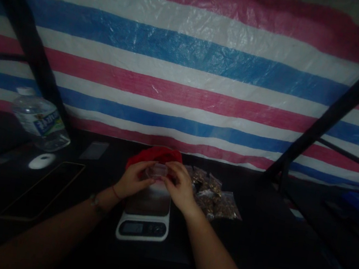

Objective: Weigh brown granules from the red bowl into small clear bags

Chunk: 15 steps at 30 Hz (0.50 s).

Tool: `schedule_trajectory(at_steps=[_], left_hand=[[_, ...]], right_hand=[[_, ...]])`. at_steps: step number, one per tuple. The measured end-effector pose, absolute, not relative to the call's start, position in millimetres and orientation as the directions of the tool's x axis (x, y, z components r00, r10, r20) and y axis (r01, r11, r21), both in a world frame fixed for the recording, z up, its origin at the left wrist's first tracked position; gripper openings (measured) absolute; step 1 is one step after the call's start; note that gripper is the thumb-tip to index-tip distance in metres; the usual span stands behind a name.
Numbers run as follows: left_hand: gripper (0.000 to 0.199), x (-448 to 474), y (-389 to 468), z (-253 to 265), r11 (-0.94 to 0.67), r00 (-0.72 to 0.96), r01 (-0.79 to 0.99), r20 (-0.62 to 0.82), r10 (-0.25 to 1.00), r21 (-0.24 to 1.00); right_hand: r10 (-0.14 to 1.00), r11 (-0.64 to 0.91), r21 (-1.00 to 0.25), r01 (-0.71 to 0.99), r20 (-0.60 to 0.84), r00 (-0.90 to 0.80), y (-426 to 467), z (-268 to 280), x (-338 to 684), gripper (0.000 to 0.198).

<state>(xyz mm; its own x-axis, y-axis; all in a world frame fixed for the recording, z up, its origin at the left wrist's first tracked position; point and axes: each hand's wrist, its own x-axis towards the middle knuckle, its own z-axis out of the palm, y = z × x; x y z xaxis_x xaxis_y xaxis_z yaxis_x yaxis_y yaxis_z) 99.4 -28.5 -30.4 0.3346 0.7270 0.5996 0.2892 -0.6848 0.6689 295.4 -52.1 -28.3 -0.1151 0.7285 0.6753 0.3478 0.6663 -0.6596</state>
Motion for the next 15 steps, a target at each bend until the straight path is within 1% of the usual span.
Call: schedule_trajectory(at_steps=[4,7,10,12,13,15], left_hand=[[0.047,97,-26,-31,-0.658,0.325,0.259,0.577,0.749,0.707],[0.046,95,-21,-36,-0.588,0.258,0.162,0.541,0.800,0.792],[0.051,91,-13,-40,-0.448,0.113,-0.105,0.459,0.881,0.888],[0.055,89,-9,-39,-0.321,0.060,-0.318,0.357,0.932,0.892],[0.056,87,-8,-37,-0.248,0.070,-0.415,0.303,0.951,0.875],[0.057,84,-8,-32,-0.091,0.146,-0.570,0.210,0.967,0.817]], right_hand=[[0.741,0.661,-0.663,0.352,0.652,-0.163,-50,-28,297,0.048],[0.764,0.637,-0.676,0.371,0.616,-0.190,-50,-28,297,0.057],[0.786,0.615,-0.678,0.402,0.567,-0.246,-52,-26,296,0.063],[0.780,0.626,-0.637,0.450,0.505,-0.370,-53,-25,294,0.059],[0.771,0.635,-0.610,0.475,0.462,-0.438,-54,-26,293,0.056],[0.753,0.648,-0.566,0.510,0.374,-0.541,-56,-27,291,0.052]])
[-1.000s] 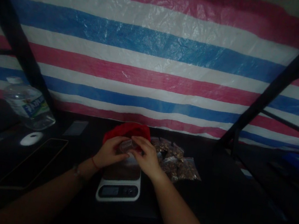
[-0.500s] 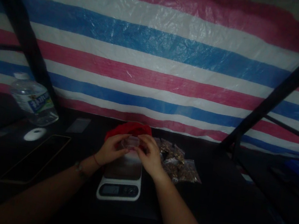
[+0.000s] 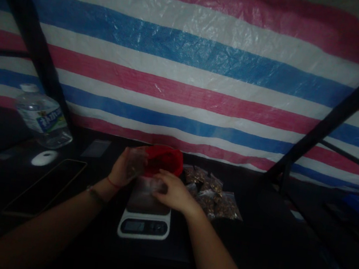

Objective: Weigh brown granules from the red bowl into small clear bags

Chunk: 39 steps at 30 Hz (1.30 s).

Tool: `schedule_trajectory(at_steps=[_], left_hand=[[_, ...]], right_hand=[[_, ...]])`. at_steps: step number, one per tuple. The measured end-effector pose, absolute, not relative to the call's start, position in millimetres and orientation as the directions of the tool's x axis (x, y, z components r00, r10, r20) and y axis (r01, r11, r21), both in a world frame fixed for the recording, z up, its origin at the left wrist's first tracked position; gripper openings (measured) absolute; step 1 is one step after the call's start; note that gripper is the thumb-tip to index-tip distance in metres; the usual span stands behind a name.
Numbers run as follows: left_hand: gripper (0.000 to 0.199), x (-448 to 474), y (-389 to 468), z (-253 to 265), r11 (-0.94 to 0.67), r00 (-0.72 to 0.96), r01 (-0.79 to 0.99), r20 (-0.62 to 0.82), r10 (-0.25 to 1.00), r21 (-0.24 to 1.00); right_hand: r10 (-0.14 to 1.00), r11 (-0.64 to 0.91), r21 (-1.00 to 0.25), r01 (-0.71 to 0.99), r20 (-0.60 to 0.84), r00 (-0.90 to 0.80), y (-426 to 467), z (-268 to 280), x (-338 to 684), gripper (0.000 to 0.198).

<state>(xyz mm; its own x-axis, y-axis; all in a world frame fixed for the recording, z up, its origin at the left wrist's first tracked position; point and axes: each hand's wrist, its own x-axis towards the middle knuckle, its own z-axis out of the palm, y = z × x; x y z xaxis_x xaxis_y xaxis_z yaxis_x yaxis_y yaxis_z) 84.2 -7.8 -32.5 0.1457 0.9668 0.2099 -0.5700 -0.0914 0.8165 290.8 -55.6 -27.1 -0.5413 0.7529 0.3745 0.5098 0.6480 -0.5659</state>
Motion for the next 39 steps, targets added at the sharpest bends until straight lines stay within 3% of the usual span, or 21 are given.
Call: schedule_trajectory(at_steps=[3,6,11,14,17,19,22,25,28,32,36,39], left_hand=[[0.055,81,-10,-27,0.104,0.298,-0.683,0.146,0.943,0.723],[0.059,78,-12,-24,0.215,0.427,-0.689,0.148,0.892,0.692],[0.066,73,-11,-26,0.274,0.539,-0.649,0.174,0.824,0.710],[0.066,72,-10,-31,0.327,0.598,-0.591,0.129,0.791,0.737],[0.064,74,-9,-37,0.338,0.609,-0.566,0.104,0.787,0.752],[0.067,75,-8,-39,0.293,0.582,-0.575,0.130,0.803,0.764],[0.068,76,-6,-39,0.106,0.497,-0.530,0.207,0.843,0.841],[0.054,79,-3,-38,-0.122,0.423,-0.261,0.227,0.877,0.958],[0.043,84,-2,-37,-0.247,0.345,-0.074,0.257,0.903,0.966],[0.039,89,-3,-38,-0.344,0.278,-0.049,0.344,0.897,0.938],[0.033,92,-4,-43,-0.394,0.292,0.022,0.371,0.881,0.919],[0.035,94,-3,-47,-0.425,0.267,0.062,0.395,0.879,0.903]], right_hand=[[0.734,0.660,-0.545,0.517,0.321,-0.598,-55,-31,291,0.061],[0.733,0.672,-0.564,0.479,0.416,-0.539,-51,-29,295,0.069],[0.671,0.740,-0.539,0.402,0.633,-0.387,-38,-3,286,0.052],[0.639,0.769,-0.523,0.368,0.628,-0.443,-31,15,267,0.042],[0.646,0.761,-0.549,0.346,0.589,-0.486,-24,24,253,0.020],[0.666,0.744,-0.576,0.339,0.600,-0.443,-22,25,253,0.009],[0.717,0.695,-0.647,0.313,0.651,-0.248,-21,21,263,0.005],[0.764,0.632,-0.737,0.240,0.645,-0.030,-21,10,275,0.005],[0.807,0.569,-0.815,0.110,0.579,0.115,-22,-4,282,0.014],[0.877,0.477,-0.878,-0.046,0.473,0.079,-23,-20,281,0.043],[0.877,0.478,-0.878,0.023,0.479,0.049,-24,-23,278,0.018],[0.844,0.518,-0.851,0.090,0.525,0.112,-24,-22,276,0.011]])
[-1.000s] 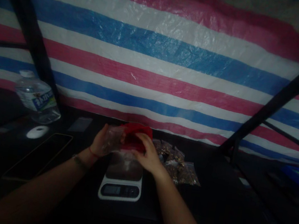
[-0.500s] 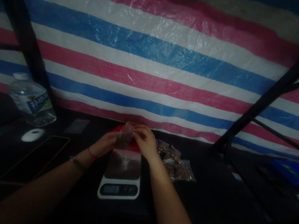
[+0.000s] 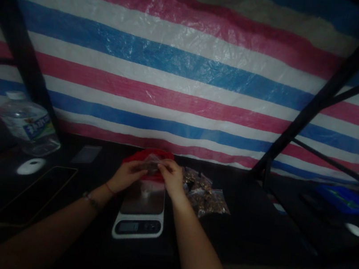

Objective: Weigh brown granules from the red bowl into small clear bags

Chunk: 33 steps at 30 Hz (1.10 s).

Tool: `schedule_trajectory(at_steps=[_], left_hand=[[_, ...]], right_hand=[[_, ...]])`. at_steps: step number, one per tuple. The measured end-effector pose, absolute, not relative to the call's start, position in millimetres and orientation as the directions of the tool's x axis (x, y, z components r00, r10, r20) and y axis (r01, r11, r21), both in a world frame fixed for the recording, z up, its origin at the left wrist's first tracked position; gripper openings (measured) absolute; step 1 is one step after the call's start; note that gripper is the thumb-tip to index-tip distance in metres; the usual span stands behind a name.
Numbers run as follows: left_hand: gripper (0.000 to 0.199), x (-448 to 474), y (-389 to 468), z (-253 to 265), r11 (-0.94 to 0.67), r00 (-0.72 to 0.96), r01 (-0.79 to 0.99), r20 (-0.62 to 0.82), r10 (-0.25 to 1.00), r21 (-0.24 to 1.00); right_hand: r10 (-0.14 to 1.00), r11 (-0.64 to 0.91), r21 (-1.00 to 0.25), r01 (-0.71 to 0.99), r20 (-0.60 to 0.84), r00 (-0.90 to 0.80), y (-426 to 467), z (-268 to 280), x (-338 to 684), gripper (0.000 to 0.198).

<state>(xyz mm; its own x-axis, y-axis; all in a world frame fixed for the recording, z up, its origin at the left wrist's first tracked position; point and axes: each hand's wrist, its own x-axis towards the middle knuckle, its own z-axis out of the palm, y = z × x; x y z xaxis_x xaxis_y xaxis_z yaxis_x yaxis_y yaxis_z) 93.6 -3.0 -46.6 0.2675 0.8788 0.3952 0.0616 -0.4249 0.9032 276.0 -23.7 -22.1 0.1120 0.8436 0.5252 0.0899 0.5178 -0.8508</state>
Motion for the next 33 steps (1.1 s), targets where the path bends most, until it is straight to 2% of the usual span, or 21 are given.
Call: schedule_trajectory(at_steps=[5,8,12,16,21,33], left_hand=[[0.040,93,0,-49,-0.482,0.230,0.036,0.462,0.856,0.875],[0.029,91,0,-48,-0.558,0.241,0.112,0.522,0.818,0.822],[0.019,90,-2,-45,-0.611,0.231,0.223,0.568,0.790,0.759],[0.021,91,-6,-40,-0.573,0.194,0.228,0.540,0.819,0.787],[0.022,91,-7,-39,-0.551,0.175,0.198,0.524,0.834,0.811],[0.022,89,-3,-40,-0.531,0.102,0.174,0.521,0.847,0.829]], right_hand=[[0.819,0.529,-0.824,0.203,0.559,0.131,-23,-23,275,0.009],[0.827,0.522,-0.804,0.285,0.559,0.064,-23,-27,276,0.009],[0.841,0.503,-0.812,0.296,0.538,0.045,-20,-33,275,0.014],[0.844,0.479,-0.828,0.293,0.526,0.105,-19,-35,275,0.013],[0.838,0.498,-0.794,0.347,0.544,0.042,-21,-31,276,0.010],[0.863,0.468,-0.824,0.318,0.504,0.037,-21,-31,274,0.014]])
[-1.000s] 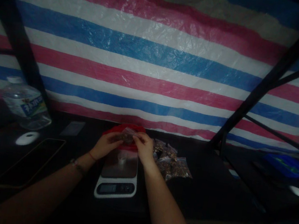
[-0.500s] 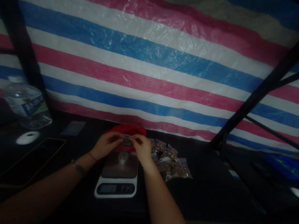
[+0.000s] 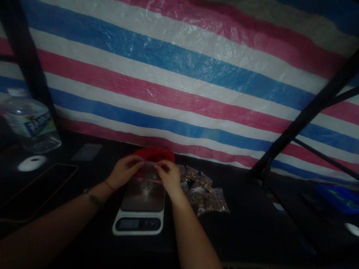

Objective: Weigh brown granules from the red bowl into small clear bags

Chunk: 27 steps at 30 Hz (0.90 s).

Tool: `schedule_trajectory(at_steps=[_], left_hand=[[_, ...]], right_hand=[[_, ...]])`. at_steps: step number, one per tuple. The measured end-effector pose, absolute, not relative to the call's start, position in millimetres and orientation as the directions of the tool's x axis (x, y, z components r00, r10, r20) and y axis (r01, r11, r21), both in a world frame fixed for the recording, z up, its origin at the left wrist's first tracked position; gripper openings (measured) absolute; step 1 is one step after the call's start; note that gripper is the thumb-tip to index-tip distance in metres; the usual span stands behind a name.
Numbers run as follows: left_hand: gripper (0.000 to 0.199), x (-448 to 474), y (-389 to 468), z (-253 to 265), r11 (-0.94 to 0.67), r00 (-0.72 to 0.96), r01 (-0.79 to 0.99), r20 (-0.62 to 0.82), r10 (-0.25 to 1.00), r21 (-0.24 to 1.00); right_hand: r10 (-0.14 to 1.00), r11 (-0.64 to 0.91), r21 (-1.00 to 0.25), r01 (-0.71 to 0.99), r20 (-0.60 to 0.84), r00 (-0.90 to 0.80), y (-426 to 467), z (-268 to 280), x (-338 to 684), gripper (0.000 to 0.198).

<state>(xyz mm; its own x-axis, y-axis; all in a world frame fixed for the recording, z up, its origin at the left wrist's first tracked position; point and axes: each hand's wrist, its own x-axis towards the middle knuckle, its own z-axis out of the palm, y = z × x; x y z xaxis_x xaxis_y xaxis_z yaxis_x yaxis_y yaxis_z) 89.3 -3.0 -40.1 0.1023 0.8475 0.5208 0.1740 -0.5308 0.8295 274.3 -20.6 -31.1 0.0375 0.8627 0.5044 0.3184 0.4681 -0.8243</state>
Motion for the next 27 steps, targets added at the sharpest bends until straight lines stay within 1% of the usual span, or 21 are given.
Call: schedule_trajectory(at_steps=[7,15,20,27], left_hand=[[0.023,88.8,-3.7,-36.4,-0.471,0.114,0.159,0.458,0.882,0.868],[0.020,87.8,-2.1,-36.9,-0.493,0.077,0.218,0.489,0.869,0.842],[0.020,88.9,-3.3,-38.6,-0.495,0.069,0.184,0.491,0.868,0.849],[0.021,90.1,-6.0,-35.2,-0.469,0.055,0.182,0.467,0.883,0.864]], right_hand=[[0.864,0.463,-0.829,0.312,0.501,0.046,-18.6,-31.3,276.2,0.012],[0.867,0.459,-0.819,0.344,0.497,0.026,-13.9,-36.3,278.9,0.013],[0.856,0.469,-0.809,0.354,0.516,0.044,-14.1,-37.8,278.5,0.012],[0.858,0.482,-0.808,0.337,0.513,0.002,-14.8,-38.1,278.7,0.013]])
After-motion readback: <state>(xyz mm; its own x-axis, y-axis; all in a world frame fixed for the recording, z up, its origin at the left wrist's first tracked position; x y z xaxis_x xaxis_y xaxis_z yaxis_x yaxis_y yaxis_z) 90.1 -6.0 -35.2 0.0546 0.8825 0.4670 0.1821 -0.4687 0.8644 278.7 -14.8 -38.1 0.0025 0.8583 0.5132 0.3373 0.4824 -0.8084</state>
